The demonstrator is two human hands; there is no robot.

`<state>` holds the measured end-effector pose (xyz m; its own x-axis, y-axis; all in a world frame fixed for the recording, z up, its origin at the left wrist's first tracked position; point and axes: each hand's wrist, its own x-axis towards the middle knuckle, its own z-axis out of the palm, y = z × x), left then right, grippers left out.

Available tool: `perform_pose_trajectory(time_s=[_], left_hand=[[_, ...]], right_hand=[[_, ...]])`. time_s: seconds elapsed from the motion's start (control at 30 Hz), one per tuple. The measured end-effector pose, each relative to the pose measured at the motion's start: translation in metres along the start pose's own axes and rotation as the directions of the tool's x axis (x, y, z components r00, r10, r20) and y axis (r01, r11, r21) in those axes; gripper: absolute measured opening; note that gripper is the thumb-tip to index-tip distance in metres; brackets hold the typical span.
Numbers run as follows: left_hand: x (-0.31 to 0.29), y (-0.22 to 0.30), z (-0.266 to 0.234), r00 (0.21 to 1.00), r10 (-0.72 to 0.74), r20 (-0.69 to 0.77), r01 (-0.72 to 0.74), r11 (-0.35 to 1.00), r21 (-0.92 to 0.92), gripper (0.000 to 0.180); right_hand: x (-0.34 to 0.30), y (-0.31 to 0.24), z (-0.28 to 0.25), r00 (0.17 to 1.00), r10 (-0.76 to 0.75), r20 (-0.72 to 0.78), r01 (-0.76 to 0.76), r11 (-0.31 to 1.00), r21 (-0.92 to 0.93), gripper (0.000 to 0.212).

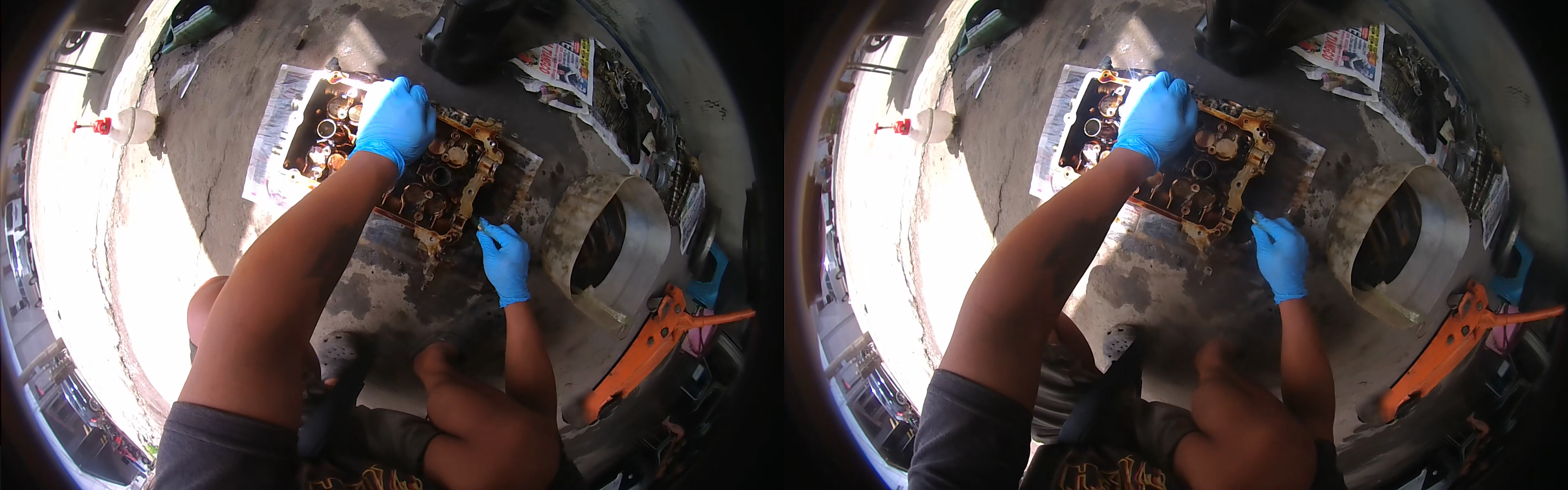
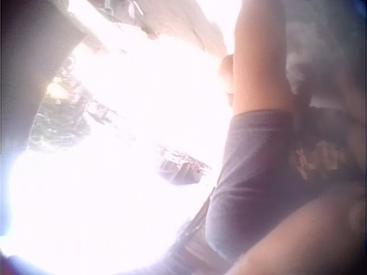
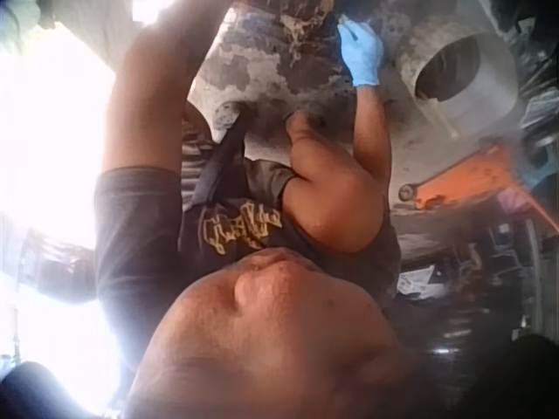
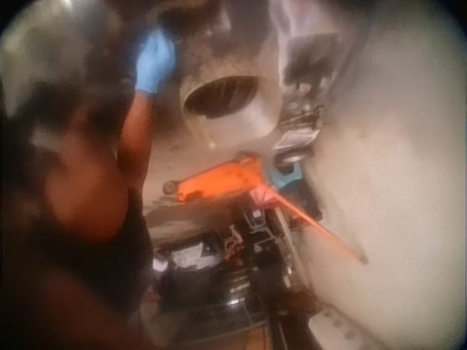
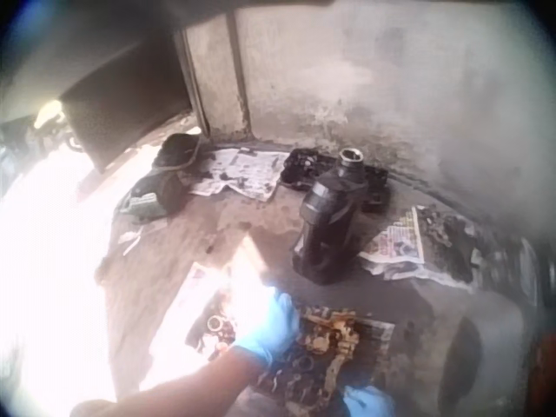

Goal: The person cleans a disassembled engine valve cover using a toothbrush and a liquid from a white basin. They scrub various internal surfaces and bolt holes, repeatedly dipping the brush into the basin and wiping residue onto newspaper.

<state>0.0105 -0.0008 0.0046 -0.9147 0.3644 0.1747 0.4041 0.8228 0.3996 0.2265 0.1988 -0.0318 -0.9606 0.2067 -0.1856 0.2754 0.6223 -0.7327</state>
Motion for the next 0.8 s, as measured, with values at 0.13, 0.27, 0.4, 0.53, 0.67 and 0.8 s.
perform_pose_trajectory(time_s=[0.13,0.27,0.4,0.53,0.67,0.8], left_hand=[[0.002,0.001,0.000,0.999,-0.007,0.047,0.006,1.000,0.012,0.020],[0.003,0.000,-0.001,0.999,0.004,0.034,-0.005,0.999,0.039,0.019],[0.005,0.001,-0.002,1.000,0.010,0.027,-0.011,0.999,0.047,0.019],[0.005,0.003,-0.003,1.000,0.006,0.023,-0.007,0.999,0.051,0.019],[0.003,0.003,-0.004,0.999,-0.001,0.035,-0.002,0.997,0.082,0.018],[0.005,0.001,-0.005,0.998,0.012,0.057,-0.016,0.997,0.072,0.023]], right_hand=[[-0.002,-0.002,0.002,0.990,-0.140,-0.030,0.141,0.988,0.062,0.022],[-0.003,-0.004,-0.009,0.988,0.094,0.121,-0.106,0.989,0.099,0.019],[0.005,-0.013,-0.016,0.986,-0.165,-0.002,0.162,0.975,-0.151,0.017],[0.005,-0.024,-0.016,0.993,0.047,0.108,-0.033,0.991,-0.132,0.017],[0.006,-0.023,-0.014,0.991,-0.134,-0.009,0.129,0.971,-0.202,0.019],[0.006,-0.014,-0.016,0.988,-0.156,0.013,0.157,0.978,-0.136,0.018]])
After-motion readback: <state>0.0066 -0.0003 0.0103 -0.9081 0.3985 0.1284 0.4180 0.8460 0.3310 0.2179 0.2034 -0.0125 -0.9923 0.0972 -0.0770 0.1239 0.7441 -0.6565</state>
